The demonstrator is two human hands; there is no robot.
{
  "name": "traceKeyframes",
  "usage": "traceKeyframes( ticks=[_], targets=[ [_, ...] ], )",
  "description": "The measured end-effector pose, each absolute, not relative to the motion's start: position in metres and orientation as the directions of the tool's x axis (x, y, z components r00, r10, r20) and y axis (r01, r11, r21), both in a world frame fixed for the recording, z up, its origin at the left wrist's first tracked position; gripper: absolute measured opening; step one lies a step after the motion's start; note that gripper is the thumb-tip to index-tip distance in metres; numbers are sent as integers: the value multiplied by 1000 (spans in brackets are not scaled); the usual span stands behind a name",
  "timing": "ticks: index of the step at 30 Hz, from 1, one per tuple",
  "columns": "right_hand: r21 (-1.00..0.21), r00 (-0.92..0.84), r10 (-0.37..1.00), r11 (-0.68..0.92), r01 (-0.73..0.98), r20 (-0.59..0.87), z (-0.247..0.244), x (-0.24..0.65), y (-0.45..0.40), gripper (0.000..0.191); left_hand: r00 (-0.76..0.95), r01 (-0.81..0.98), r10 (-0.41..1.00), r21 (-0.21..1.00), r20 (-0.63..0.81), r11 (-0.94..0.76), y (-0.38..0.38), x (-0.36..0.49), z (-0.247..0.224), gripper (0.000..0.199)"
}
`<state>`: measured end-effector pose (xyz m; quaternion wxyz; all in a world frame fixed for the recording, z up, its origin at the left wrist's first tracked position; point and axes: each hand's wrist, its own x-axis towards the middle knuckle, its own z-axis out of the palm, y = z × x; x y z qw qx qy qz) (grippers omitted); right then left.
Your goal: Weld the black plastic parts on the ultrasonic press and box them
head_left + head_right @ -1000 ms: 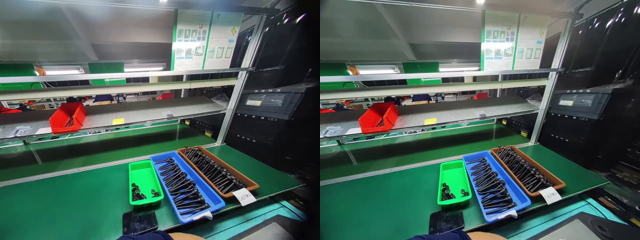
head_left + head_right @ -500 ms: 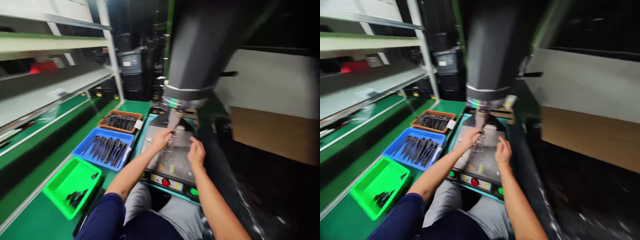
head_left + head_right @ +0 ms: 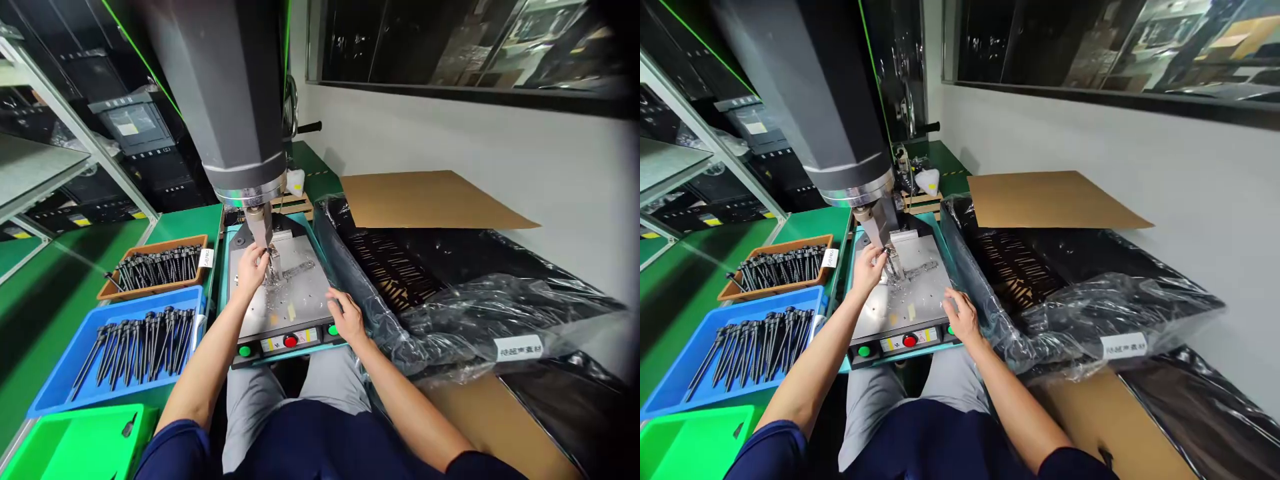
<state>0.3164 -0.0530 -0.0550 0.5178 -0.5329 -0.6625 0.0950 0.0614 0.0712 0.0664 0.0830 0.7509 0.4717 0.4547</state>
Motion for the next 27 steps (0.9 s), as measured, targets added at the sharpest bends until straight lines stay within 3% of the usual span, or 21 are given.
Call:
traceKeyframes(
  ticks=[13,18,22,27],
  targets=[
    [-649,58,791,455,610,609,-45,308,-66,33,173,630,761,523,625,-574,68,59,73,20],
    [-596,68,762,445,668,645,-43,314,-77,33,42,593,741,580,670,-559,55,49,75,25],
    [-590,180,778,282,757,602,-64,323,-96,39,-152,634,741,640,654,-434,2,25,55,29],
    [-650,301,863,40,759,405,-114,324,-118,61,-322,716,811,686,488,-128,-89,-8,-28,45]
  ],
)
